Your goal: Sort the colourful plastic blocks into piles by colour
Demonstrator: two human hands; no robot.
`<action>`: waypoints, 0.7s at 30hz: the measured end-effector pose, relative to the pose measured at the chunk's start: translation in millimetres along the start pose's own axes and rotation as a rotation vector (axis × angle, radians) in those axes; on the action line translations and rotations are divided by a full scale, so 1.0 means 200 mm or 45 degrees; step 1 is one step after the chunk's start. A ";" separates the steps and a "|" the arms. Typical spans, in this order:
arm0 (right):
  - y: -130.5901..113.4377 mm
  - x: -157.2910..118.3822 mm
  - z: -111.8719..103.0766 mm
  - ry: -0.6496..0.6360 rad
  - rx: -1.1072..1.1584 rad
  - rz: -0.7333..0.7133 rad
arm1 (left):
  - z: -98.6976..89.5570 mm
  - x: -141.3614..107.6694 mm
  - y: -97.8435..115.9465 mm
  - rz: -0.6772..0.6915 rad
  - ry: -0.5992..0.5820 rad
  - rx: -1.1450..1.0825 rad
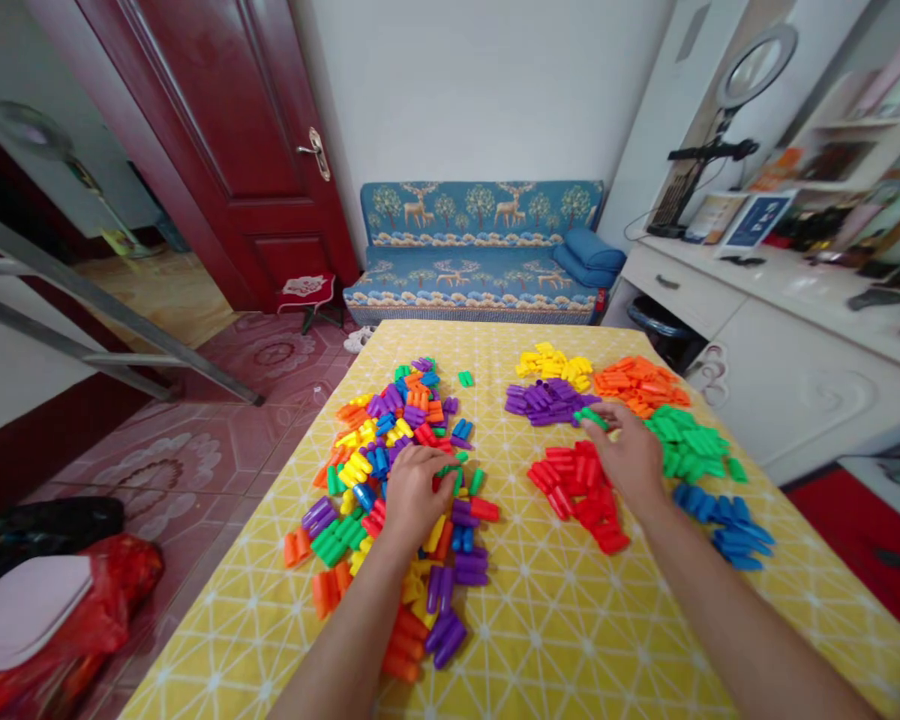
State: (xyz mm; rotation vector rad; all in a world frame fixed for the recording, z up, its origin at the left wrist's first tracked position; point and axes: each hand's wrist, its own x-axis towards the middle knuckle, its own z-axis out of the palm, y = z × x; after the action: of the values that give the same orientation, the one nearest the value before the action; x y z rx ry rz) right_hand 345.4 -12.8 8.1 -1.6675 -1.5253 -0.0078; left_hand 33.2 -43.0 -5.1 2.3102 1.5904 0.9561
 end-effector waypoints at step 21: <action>-0.06 -0.05 0.11 -0.288 -0.020 -0.421 | -0.01 -0.01 0.00 -0.013 0.013 -0.054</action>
State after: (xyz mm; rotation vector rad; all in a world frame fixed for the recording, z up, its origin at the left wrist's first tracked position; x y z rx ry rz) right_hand 322.3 -10.5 -4.6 -1.4480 -1.9635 -0.0074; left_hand 32.2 -44.9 -4.6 2.2699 1.5690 0.9916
